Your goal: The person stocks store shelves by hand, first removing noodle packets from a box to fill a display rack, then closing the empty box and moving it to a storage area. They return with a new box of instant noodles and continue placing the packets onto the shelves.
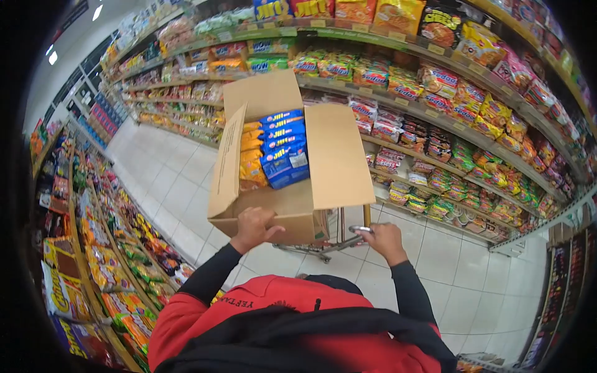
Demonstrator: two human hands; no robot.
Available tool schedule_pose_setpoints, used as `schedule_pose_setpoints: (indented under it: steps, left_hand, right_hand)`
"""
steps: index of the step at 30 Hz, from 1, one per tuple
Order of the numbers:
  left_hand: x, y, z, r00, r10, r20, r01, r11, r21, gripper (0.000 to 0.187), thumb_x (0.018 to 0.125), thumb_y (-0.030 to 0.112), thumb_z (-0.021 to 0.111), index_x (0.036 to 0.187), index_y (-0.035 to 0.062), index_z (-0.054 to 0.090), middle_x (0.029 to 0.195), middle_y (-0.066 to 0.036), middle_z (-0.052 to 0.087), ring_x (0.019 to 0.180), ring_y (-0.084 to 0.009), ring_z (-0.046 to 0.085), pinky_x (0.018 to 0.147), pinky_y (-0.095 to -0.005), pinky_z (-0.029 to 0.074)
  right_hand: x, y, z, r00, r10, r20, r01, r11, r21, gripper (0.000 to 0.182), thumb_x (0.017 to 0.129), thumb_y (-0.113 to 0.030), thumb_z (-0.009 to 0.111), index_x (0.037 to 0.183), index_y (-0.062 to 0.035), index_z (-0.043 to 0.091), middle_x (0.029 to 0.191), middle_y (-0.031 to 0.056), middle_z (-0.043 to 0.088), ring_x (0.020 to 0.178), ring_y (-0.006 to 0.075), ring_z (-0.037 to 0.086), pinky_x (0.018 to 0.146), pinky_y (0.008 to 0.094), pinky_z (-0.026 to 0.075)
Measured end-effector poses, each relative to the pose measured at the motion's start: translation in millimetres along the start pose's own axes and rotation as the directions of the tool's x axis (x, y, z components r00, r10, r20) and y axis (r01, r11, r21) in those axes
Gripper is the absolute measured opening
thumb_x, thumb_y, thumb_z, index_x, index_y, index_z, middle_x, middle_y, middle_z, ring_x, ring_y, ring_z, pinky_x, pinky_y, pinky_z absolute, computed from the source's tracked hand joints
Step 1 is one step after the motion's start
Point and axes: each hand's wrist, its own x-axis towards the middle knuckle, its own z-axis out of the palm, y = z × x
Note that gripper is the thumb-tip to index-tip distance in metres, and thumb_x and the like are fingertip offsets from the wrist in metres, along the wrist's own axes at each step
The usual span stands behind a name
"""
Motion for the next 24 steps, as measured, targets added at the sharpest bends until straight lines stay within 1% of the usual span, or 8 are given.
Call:
schedule_pose_setpoints:
  steps: [4,6,10,13,14,16,22,24]
  left_hand:
    - [7.5,11.0,-2.7,0.993,0.107,0.040,-0.100,0.984,-0.146,0.035,0.067,0.042,0.073,0.073,0.0111,0.059,0.062,-0.006,0.054,0.060,-0.0252,0.056,0.055,-0.0368,0.043]
    - [7.8,19.8,0.6,0.987,0.157,0.047,-0.141,0.961,-0.236,0.033,0.067,0.040,0.073,0.072,0.0111,0.059,0.062,-0.006,0.055,0.060,-0.0246,0.057,0.055,-0.0365,0.043]
    - [12.1,36.4,7.3,0.947,0.310,0.080,-0.260,0.891,-0.373,0.031,0.067,0.037,0.075,0.072,0.0107,0.059,0.061,-0.005,0.054,0.059,-0.0230,0.056,0.054,-0.0356,0.043]
    - [17.0,54.1,10.5,0.901,0.429,0.069,-0.347,0.806,-0.479,0.029,0.070,0.037,0.072,0.072,0.0113,0.059,0.063,-0.004,0.055,0.060,-0.0210,0.057,0.056,-0.0342,0.044]
    - [18.0,58.9,15.5,0.889,0.453,0.066,-0.362,0.785,-0.503,0.029,0.070,0.037,0.072,0.072,0.0113,0.059,0.063,-0.004,0.055,0.060,-0.0210,0.057,0.056,-0.0342,0.044]
    - [19.2,70.6,24.7,0.830,0.557,0.023,-0.444,0.685,-0.577,0.029,0.071,0.037,0.071,0.074,0.0117,0.058,0.065,-0.002,0.055,0.062,-0.0199,0.057,0.058,-0.0330,0.044]
    - [37.7,125.4,45.6,0.648,0.761,-0.030,-0.572,0.461,-0.678,0.029,0.072,0.037,0.070,0.077,0.0121,0.057,0.068,-0.001,0.056,0.064,-0.0189,0.056,0.059,-0.0319,0.044]
    - [48.2,146.1,52.7,0.605,0.793,-0.080,-0.601,0.388,-0.699,0.030,0.071,0.038,0.071,0.076,0.0123,0.057,0.067,0.000,0.056,0.063,-0.0186,0.056,0.059,-0.0317,0.044]
  right_hand:
    - [-40.4,-3.3,2.0,0.991,0.117,-0.062,-0.120,0.992,-0.032,0.043,0.073,-0.049,0.067,0.060,-0.0085,0.064,0.053,0.0123,0.056,0.051,0.0325,0.057,0.049,0.0403,0.045]
    - [-65.7,-2.3,3.9,0.960,0.236,-0.153,-0.245,0.969,-0.044,0.044,0.067,-0.049,0.073,0.056,-0.0077,0.062,0.051,0.0120,0.056,0.051,0.0323,0.057,0.048,0.0399,0.045]
    - [-117.9,-28.5,-19.8,0.868,0.484,-0.109,-0.492,0.869,-0.057,0.050,0.058,-0.052,0.078,0.053,-0.0057,0.060,0.051,0.0117,0.056,0.050,0.0320,0.057,0.048,0.0396,0.044]
    - [-166.1,-44.2,-20.6,0.737,0.672,-0.076,-0.676,0.733,-0.075,0.063,0.046,-0.060,0.080,0.050,-0.0016,0.057,0.049,0.0124,0.055,0.048,0.0328,0.056,0.048,0.0400,0.044]
    - [-180.4,-51.6,-20.6,0.712,0.697,-0.084,-0.702,0.708,-0.078,0.063,0.046,-0.060,0.080,0.050,-0.0016,0.057,0.049,0.0124,0.055,0.048,0.0328,0.056,0.048,0.0400,0.044]
    - [-208.8,-69.0,-24.3,0.554,0.833,-0.002,-0.832,0.553,-0.055,0.067,0.044,-0.064,0.079,0.050,-0.0011,0.057,0.049,0.0140,0.054,0.047,0.0334,0.055,0.048,0.0405,0.045]
    - [-280.0,-123.5,-13.0,0.284,0.954,-0.093,-0.959,0.284,-0.014,0.063,0.048,-0.059,0.081,0.052,-0.0011,0.057,0.049,0.0155,0.053,0.047,0.0339,0.055,0.047,0.0411,0.044]
    - [-293.4,-137.0,-8.0,0.415,0.890,-0.189,-0.904,0.427,0.027,0.055,0.056,-0.052,0.080,0.056,-0.0021,0.058,0.050,0.0151,0.054,0.047,0.0343,0.054,0.047,0.0416,0.043]
